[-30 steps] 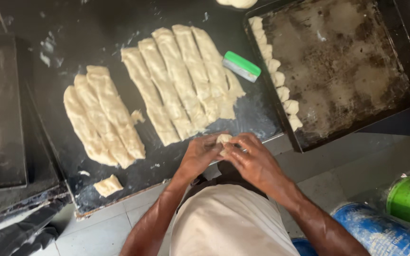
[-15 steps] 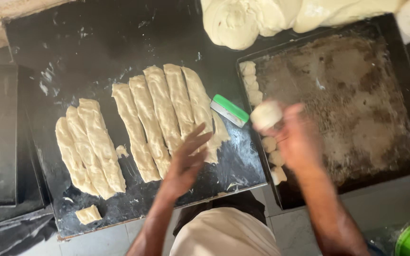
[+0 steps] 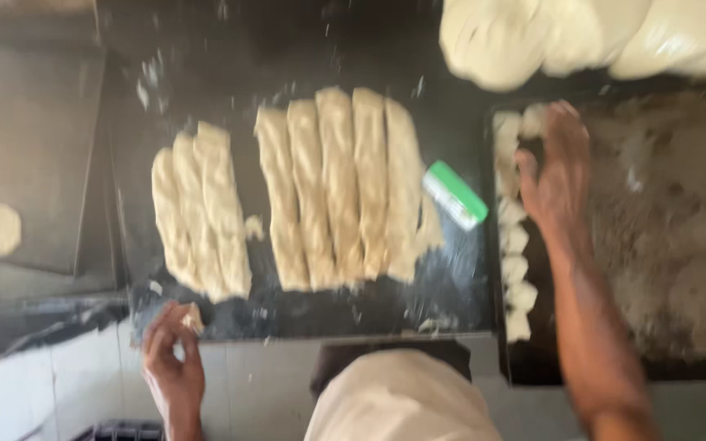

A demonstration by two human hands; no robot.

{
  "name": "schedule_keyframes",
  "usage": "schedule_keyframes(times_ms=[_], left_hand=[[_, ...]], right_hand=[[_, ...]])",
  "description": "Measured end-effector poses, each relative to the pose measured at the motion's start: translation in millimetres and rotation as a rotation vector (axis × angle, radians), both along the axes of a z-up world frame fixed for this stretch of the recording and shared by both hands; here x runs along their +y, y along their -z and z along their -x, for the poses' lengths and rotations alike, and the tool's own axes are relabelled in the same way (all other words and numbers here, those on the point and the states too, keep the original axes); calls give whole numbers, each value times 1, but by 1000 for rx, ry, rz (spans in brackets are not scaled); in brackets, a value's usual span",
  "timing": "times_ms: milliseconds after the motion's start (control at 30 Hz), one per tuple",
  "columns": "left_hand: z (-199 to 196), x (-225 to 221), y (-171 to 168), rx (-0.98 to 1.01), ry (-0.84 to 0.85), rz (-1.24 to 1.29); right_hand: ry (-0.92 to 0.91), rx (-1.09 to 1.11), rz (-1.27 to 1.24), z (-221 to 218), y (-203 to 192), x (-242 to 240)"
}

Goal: The person prepares dough by kneading it on a flat surface, stretching it into a large rectangle, and using a scraper to cut it into strips and then smaller squares, before shaping the pieces and placing them on a metal tray.

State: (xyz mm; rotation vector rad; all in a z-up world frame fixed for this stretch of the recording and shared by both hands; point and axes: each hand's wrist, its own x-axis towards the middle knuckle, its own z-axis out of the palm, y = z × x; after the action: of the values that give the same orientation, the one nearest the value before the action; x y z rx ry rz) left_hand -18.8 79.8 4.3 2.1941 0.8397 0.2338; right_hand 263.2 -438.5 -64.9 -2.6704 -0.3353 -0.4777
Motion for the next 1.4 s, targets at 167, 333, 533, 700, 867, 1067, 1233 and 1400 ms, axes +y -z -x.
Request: schedule_keyframes(times_ms=[167, 333, 533, 700, 867, 1067, 1233, 1400], left_hand=[[35, 64, 3, 151, 174, -421], [35, 89, 24, 94, 411, -380], [29, 120, 47, -41, 420, -342], [34, 154, 13, 27, -117, 187], [46, 167, 24, -461, 65, 1225], [40, 122, 66, -78, 230, 665], [54, 134, 36, -61, 296, 274], [30, 104, 33, 34, 502, 466]], right_hand=[[24, -71, 50, -3, -50, 30], [-248, 223, -260, 83, -84, 151], [-276, 502, -26, 164, -65, 236], [-171, 666, -202, 164, -87, 275], [-555, 427, -112, 133, -53, 386], [-532, 78, -33, 145, 11, 438], [-488, 911, -165, 192, -38, 383], [-491, 1021, -529, 246, -76, 365]])
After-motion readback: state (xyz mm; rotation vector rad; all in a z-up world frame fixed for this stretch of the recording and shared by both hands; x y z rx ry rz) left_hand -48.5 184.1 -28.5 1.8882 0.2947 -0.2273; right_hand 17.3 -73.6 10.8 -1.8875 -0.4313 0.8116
